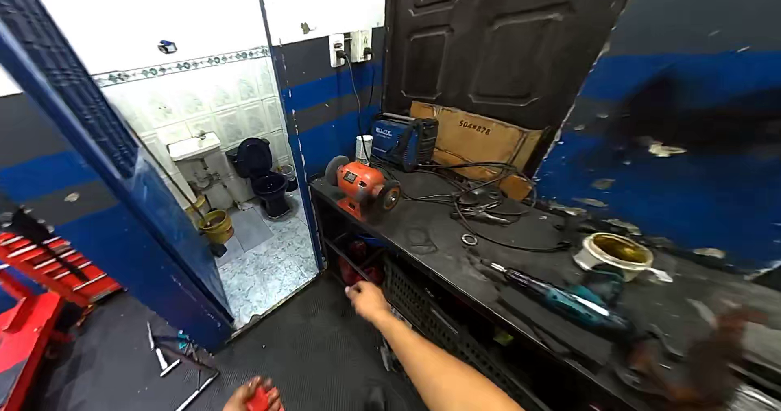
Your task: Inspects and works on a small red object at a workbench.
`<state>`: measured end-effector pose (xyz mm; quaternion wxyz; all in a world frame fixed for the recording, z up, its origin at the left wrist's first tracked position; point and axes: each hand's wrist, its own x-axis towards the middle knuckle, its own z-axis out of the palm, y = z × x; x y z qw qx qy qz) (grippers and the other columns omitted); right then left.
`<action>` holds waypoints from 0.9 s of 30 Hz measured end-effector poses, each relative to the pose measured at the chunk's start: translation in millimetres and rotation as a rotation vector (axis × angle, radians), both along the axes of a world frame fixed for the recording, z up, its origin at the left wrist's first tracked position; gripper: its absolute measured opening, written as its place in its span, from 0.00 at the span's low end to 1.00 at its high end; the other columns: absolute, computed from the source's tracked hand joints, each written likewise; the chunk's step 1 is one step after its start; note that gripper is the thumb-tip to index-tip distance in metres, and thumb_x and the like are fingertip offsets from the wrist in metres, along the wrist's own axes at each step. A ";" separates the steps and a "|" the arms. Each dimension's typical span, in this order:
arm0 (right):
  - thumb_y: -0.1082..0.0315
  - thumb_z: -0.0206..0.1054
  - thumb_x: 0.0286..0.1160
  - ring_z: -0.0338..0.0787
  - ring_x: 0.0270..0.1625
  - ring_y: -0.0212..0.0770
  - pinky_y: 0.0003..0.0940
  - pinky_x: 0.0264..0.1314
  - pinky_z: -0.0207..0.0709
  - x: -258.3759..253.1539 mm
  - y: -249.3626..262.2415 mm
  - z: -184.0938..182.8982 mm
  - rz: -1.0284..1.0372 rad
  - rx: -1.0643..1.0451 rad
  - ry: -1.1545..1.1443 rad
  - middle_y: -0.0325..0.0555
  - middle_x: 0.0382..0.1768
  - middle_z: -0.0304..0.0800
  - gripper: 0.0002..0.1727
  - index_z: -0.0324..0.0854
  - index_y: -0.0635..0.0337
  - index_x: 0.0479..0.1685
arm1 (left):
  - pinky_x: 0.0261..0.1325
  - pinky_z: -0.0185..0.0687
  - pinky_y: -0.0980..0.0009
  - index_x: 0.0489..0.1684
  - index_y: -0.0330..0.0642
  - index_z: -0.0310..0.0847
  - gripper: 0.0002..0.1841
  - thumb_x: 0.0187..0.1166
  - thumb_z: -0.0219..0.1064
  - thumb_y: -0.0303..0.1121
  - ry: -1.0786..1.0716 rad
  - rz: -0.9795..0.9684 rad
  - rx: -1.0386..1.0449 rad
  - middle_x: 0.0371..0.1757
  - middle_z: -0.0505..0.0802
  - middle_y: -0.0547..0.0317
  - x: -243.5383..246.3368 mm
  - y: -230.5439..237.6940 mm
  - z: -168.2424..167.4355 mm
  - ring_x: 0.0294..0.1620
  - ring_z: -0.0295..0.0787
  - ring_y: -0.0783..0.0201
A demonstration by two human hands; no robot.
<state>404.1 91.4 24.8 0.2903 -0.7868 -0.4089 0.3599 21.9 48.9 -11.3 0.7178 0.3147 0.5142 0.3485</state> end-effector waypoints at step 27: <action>0.47 0.51 0.93 0.94 0.37 0.45 0.41 0.37 0.89 75.8 232.0 1.6 -0.909 0.085 0.888 0.49 0.46 0.94 0.26 0.79 0.60 0.67 | 0.67 0.86 0.49 0.73 0.25 0.69 0.21 0.90 0.45 0.30 -0.181 -0.869 -0.133 0.64 0.89 0.31 405.7 447.2 27.2 0.64 0.89 0.42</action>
